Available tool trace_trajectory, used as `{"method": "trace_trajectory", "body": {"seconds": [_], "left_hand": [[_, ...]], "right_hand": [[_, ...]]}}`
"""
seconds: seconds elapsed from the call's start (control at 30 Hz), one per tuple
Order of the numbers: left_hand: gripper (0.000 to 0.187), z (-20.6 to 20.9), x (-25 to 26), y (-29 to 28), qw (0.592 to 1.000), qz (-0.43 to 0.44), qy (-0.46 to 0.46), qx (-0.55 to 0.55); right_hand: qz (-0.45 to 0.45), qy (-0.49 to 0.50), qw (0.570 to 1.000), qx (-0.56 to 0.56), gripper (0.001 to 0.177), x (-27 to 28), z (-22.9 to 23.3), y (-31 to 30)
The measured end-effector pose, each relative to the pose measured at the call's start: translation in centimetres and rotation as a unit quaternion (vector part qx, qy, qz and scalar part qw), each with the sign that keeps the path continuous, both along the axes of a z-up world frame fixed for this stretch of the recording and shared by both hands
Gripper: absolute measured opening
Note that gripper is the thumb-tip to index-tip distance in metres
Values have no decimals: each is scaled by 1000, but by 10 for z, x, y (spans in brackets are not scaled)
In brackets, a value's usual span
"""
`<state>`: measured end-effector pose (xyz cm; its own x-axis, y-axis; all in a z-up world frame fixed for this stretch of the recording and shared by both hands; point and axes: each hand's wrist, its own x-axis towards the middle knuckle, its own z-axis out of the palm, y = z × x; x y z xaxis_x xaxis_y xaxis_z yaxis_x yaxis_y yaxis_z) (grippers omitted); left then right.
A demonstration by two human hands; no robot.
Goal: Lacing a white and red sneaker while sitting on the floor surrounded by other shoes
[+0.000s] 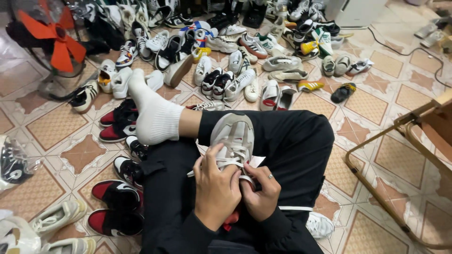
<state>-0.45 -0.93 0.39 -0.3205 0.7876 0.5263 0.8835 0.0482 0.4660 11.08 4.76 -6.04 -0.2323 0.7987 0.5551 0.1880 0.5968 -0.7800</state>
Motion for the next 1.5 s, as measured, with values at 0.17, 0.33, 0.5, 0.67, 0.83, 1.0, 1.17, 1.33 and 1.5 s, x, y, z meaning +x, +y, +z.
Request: {"method": "trace_trajectory", "body": {"seconds": [0.17,0.33,0.5,0.67,0.83,1.0,1.17,1.33,1.5], "left_hand": [[12,-3,0,0,1000,1,0,9],[13,-3,0,0,1000,1,-5,15],[13,-3,1,0,1000,3,-12,15],[13,-5,1,-1,1000,4,-12,16],[13,-6,1,-1,1000,1,-15,13],[13,-7,1,-1,1000,-1,-21,20],[12,-7,1,-4,998,-20,-51,18],[8,0,-1,-15,993,-58,-97,13],[7,19,-1,-40,986,-106,-130,3]], "right_hand": [[-1,4,1000,13,43,-1,-1,1],[6,8,1000,10,44,-1,0,1],[12,15,1000,0,42,-1,2,0],[12,18,1000,2,42,0,0,1],[8,15,1000,3,42,0,-2,2],[12,15,1000,2,41,0,-2,1],[4,13,1000,8,42,2,-2,-1],[-7,20,1000,-11,43,5,-3,-1],[-11,40,999,-16,39,5,0,-1]]}}
